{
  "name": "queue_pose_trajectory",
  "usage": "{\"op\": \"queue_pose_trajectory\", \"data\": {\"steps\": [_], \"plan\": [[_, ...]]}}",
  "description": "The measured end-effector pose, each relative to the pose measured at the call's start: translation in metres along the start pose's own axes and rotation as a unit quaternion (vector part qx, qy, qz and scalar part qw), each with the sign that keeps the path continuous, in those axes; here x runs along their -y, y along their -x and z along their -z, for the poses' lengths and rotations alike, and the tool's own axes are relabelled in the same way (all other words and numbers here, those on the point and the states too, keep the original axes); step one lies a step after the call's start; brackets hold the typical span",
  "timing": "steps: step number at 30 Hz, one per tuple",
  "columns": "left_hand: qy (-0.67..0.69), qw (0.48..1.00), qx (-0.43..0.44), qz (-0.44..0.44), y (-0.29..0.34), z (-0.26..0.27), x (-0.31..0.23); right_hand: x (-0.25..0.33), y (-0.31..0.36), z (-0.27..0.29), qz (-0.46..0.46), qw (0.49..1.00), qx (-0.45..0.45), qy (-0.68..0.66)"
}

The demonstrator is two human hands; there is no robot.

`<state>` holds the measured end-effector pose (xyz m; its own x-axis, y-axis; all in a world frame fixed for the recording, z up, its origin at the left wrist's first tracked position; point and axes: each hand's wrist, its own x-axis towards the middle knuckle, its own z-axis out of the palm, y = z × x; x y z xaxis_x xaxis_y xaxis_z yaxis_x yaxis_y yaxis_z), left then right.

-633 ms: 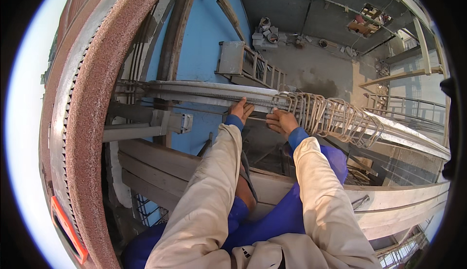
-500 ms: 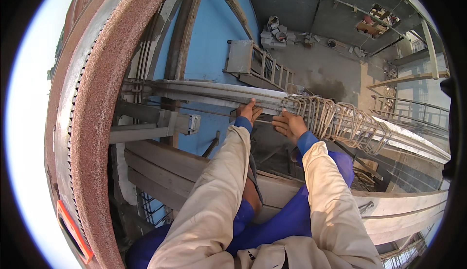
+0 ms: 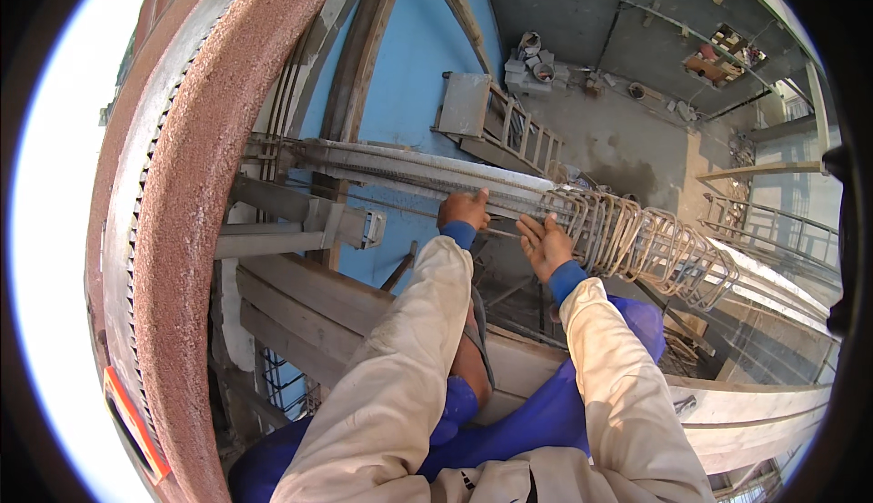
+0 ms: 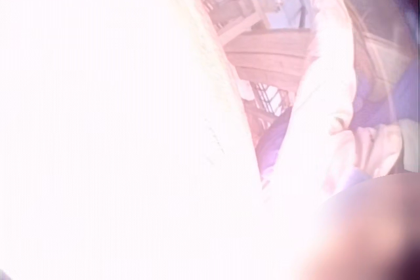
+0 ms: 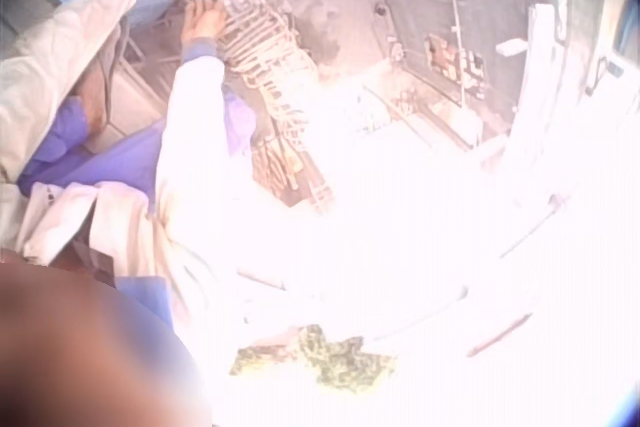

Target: The person is sitting on a wooden plank at a construction site, tying metal rebar together with wire. They use a tool to twist the wire, securing the rebar in place.

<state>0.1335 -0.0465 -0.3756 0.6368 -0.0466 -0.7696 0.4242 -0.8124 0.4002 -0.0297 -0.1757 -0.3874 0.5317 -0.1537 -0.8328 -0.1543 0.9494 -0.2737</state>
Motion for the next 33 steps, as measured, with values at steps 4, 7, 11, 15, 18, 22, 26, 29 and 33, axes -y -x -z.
{"op": "queue_pose_trajectory", "data": {"steps": [4,7,11,15,18,22,26,29,33], "plan": [[-0.266,0.855,-0.215,-0.391,0.001,0.019,-0.001,-0.011,-0.013,0.001,0.025,0.999,-0.022,-0.001],[-0.351,0.846,-0.106,-0.387,-0.015,0.03,-0.01,-0.014,-0.018,0.002,0.036,0.999,-0.035,0.011],[-0.382,0.851,0.029,-0.358,-0.029,0.04,-0.026,-0.014,-0.02,0.002,0.046,0.998,-0.048,-0.001],[-0.424,0.842,0.065,-0.328,-0.027,0.044,-0.038,-0.014,-0.019,0.004,0.038,0.997,-0.068,0.024],[-0.389,0.846,0.031,-0.362,-0.022,0.046,-0.035,-0.017,-0.02,0.005,0.041,0.996,-0.077,0.012],[-0.349,0.844,-0.03,-0.405,-0.02,0.044,-0.026,-0.022,-0.017,0.005,0.055,0.996,-0.07,0.01],[-0.345,0.841,-0.072,-0.411,-0.018,0.033,-0.025,-0.022,-0.011,0.001,0.059,0.993,-0.104,0.007],[-0.306,0.786,-0.156,-0.514,-0.005,0.02,-0.02,-0.02,-0.008,-0.005,0.054,0.993,-0.107,-0.005],[-0.408,0.751,-0.058,-0.516,0.017,0.007,0.001,-0.021,-0.01,-0.009,0.054,0.99,-0.126,0.014]]}}
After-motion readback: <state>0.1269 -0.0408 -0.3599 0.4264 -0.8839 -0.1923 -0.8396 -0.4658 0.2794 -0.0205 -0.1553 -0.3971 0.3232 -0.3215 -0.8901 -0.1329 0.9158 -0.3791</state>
